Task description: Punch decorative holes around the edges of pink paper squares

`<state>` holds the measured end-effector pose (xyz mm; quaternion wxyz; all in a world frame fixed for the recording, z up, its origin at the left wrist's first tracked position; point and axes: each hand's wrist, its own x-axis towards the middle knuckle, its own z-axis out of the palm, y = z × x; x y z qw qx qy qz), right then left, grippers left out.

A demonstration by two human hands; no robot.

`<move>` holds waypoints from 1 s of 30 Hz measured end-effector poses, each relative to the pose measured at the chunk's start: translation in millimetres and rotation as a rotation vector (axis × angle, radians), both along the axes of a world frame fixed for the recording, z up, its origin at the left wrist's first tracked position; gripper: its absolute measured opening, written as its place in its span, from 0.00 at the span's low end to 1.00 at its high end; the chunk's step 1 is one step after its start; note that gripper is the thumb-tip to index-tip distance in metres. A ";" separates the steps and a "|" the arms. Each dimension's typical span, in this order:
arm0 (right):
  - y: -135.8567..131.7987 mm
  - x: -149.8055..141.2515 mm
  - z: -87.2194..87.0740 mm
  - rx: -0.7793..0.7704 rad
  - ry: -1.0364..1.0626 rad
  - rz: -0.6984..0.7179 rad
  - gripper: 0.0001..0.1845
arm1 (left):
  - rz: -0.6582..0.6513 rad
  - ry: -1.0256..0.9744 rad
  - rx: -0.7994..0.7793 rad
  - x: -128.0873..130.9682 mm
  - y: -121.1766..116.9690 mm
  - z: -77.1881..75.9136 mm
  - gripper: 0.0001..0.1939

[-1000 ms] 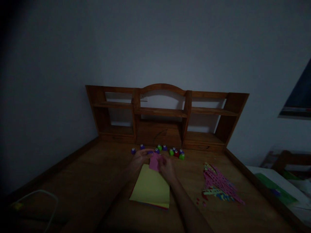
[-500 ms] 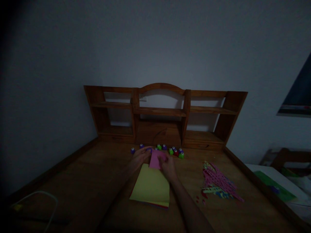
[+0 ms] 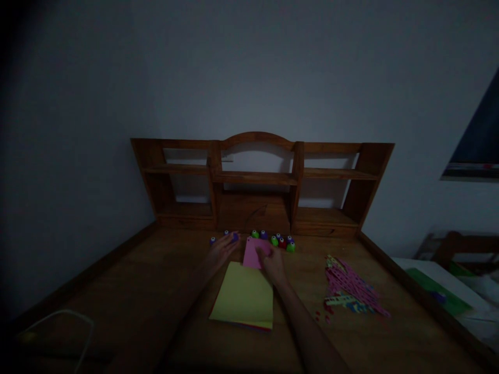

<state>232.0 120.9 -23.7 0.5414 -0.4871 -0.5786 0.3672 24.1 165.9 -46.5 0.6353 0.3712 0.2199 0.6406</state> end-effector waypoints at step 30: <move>3.8 7.6 2.7 0.050 -0.093 -0.127 0.27 | 0.337 1.100 0.256 9.2 -19.5 9.6 0.16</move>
